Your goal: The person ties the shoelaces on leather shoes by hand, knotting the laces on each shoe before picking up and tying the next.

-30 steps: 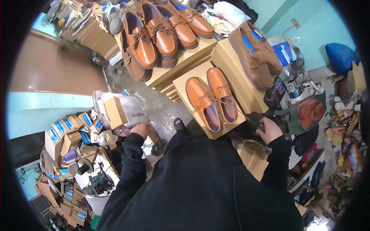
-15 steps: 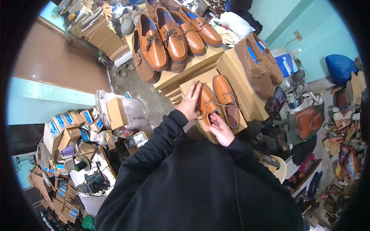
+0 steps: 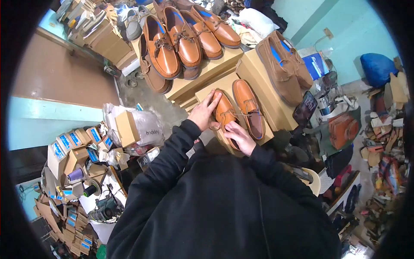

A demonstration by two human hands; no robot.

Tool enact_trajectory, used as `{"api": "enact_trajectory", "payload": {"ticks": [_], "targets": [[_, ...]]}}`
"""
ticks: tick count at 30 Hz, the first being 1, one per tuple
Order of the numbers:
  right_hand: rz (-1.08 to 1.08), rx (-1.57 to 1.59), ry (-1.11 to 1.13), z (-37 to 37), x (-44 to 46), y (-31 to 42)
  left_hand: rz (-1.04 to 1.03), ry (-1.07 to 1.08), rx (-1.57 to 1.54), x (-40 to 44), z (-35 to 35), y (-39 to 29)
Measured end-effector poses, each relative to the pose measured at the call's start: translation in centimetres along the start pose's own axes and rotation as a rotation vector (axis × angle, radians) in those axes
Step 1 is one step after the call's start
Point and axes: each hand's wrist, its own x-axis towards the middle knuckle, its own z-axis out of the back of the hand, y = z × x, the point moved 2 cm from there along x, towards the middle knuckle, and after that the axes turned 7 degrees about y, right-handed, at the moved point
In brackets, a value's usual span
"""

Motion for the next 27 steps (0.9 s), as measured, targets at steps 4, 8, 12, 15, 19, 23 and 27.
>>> {"api": "enact_trajectory", "payload": {"ticks": [4, 8, 12, 15, 19, 23, 27], "targets": [[-0.098, -0.171, 0.061, -0.5, -0.5, 1.3, -0.035, -0.051, 0.012, -0.1, -0.2, -0.2], [-0.097, -0.487, 0.078, -0.4, -2.5, 3.1, 0.008, -0.009, -0.099, -0.9, -0.3, -0.3], [0.090, -0.678, -0.102, 0.0, -4.2, 7.2, 0.025, -0.014, -0.162, -1.6, 0.2, -1.2], [0.348, -0.836, -0.263, -0.7, -4.9, 11.6, -0.011, -0.103, -0.198, -1.9, 0.9, -2.0], [0.554, -0.763, -0.374, -1.5, -5.6, 17.0, -0.067, -0.256, -0.458, -1.9, 5.4, -5.2], [0.998, -0.528, -0.334, -4.1, -10.8, 27.9, -0.501, -0.555, -0.845, -3.5, 18.3, -13.5], [1.303, -0.608, -0.150, -5.6, -13.2, 34.1, -0.997, -0.510, -0.869, -5.3, 27.3, -19.6]]}}
